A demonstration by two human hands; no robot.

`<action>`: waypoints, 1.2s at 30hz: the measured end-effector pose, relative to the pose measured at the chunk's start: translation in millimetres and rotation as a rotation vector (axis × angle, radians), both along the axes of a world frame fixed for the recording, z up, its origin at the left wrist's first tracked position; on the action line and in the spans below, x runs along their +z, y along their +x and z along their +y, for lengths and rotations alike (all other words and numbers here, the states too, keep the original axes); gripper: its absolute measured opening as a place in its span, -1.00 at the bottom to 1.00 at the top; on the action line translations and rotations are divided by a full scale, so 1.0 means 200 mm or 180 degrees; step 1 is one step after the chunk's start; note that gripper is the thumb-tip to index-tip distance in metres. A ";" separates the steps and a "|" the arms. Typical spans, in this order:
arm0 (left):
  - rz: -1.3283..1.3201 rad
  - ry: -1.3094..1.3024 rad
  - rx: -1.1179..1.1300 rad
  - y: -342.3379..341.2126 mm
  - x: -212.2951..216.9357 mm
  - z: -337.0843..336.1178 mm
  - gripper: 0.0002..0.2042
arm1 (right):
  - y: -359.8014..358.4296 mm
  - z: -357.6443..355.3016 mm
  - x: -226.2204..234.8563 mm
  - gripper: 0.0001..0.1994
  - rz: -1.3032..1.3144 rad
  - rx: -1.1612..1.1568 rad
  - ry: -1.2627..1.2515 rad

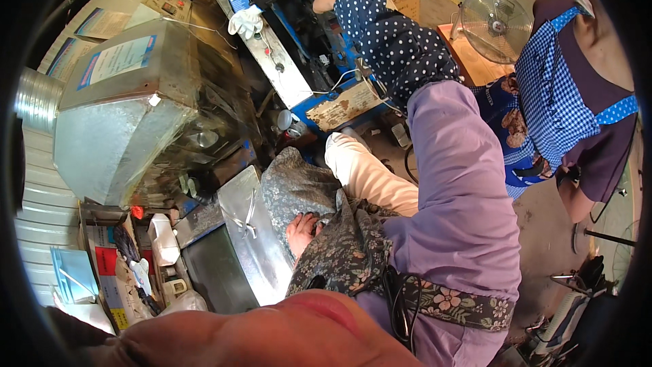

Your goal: Using a shoe lasting machine to shape the upper of a shoe onto a last.

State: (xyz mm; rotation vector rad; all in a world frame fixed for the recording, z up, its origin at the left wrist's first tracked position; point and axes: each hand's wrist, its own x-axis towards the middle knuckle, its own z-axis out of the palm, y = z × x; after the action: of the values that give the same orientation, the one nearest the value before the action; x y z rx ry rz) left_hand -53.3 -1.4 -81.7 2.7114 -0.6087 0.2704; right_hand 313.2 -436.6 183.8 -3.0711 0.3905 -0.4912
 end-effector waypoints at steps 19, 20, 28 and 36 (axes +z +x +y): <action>0.0013 0.0250 0.0113 0.08 0.04 -0.07 -0.81 | 0.02 0.03 -0.12 -0.32 -0.0462 0.0146 0.0828; -0.0010 0.0257 0.0130 0.07 0.04 -0.06 -0.81 | 0.05 0.05 -0.10 -0.32 -0.0484 0.0164 0.0836; -0.0043 0.0435 0.0113 0.05 -0.02 -0.04 -0.81 | 0.31 -0.01 -0.04 -0.30 -0.0477 0.0041 0.1016; -0.0057 0.0607 0.0061 0.07 -0.09 0.02 -0.80 | 0.36 0.00 0.04 -0.25 -0.0302 -0.0005 0.0931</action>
State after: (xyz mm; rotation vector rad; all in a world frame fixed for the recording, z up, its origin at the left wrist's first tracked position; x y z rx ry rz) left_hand -39.8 1.9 -99.4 2.9015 -0.6439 0.2536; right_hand 385.2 -436.9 191.7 -2.7555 0.4204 -0.5250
